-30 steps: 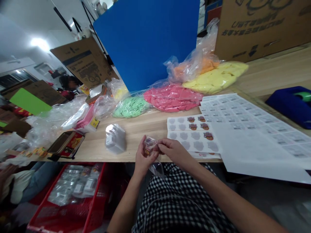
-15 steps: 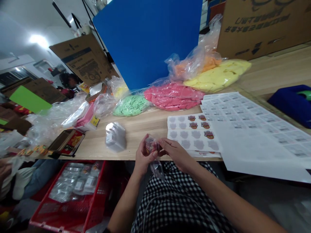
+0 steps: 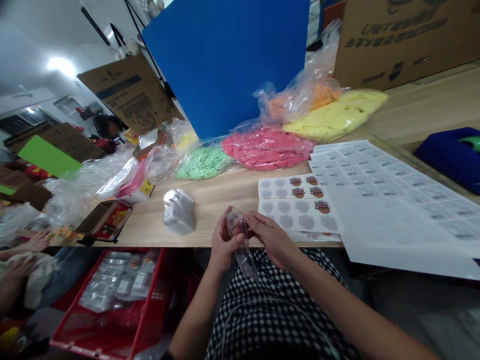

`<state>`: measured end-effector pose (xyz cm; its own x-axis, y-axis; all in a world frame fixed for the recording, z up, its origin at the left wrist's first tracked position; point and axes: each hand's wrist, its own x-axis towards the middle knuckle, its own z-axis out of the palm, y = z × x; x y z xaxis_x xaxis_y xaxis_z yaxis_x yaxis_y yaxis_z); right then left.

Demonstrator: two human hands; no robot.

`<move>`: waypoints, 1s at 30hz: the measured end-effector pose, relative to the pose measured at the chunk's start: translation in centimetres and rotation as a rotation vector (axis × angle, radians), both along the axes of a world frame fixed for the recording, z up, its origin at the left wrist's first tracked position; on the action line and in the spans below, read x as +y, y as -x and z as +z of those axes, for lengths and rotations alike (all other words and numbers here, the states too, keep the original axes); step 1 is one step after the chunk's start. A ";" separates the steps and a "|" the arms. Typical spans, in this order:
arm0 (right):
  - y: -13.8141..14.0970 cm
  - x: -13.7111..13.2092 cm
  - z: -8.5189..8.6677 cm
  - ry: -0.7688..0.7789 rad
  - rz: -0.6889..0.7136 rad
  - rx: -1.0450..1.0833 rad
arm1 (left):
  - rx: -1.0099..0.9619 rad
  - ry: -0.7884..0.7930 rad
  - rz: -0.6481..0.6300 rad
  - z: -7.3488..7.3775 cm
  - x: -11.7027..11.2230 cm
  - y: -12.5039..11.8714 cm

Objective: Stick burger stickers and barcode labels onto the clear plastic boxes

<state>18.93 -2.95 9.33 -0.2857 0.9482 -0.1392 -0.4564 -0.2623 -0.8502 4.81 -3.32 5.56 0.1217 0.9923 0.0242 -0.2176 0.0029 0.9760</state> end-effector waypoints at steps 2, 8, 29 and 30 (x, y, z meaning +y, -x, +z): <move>0.0 0.0 -0.1 -0.002 -0.001 0.006 | -0.011 0.002 -0.015 -0.3 0.0 0.0; -1.2 0.4 -0.4 -0.056 0.137 -0.067 | 0.084 -0.052 -0.002 -0.2 0.1 0.7; -2.7 0.3 -0.6 0.115 0.385 0.028 | 0.503 -0.347 -0.192 1.2 -0.3 3.1; -2.7 0.2 -0.7 0.117 0.383 0.032 | 0.504 -0.352 -0.194 1.2 -0.3 3.1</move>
